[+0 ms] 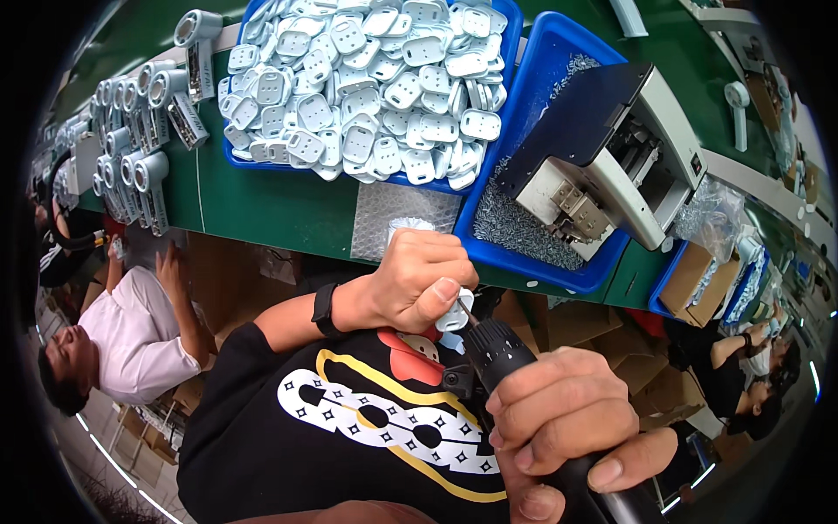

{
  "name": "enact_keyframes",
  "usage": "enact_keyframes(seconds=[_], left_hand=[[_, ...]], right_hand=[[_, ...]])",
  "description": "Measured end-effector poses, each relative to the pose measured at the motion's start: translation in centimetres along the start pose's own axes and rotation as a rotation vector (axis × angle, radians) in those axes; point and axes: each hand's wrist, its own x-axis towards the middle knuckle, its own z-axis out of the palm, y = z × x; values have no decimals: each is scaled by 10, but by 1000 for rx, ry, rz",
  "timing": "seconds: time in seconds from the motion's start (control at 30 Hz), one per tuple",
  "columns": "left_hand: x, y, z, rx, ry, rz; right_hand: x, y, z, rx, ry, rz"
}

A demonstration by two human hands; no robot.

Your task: The person gathers fans from a box and places them on a table before filling a blue tray with white plastic covers. They then pick up a fan and a cover, fitting them together and driving a screw with a power screwdriver.

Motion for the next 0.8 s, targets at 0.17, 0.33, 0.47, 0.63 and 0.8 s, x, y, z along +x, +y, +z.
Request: enact_keyframes(seconds=[0.17,0.33,0.47,0.63,0.8], left_hand=[[21,44,-50,350,-137,96],[122,13,-159,1045,-94,287],[222,-26,-246,1202,-306,91],[235,-73,-274,1588,-223,583],[166,-19,-277,1243,202,507]], right_hand=[[3,-20,6,131,104,-58],[11,14,29,-265,118,210],[15,76,48,-1080,-142,406],[16,111,74,-1308,-420,305],[10,94,87,-1469,-322,337]])
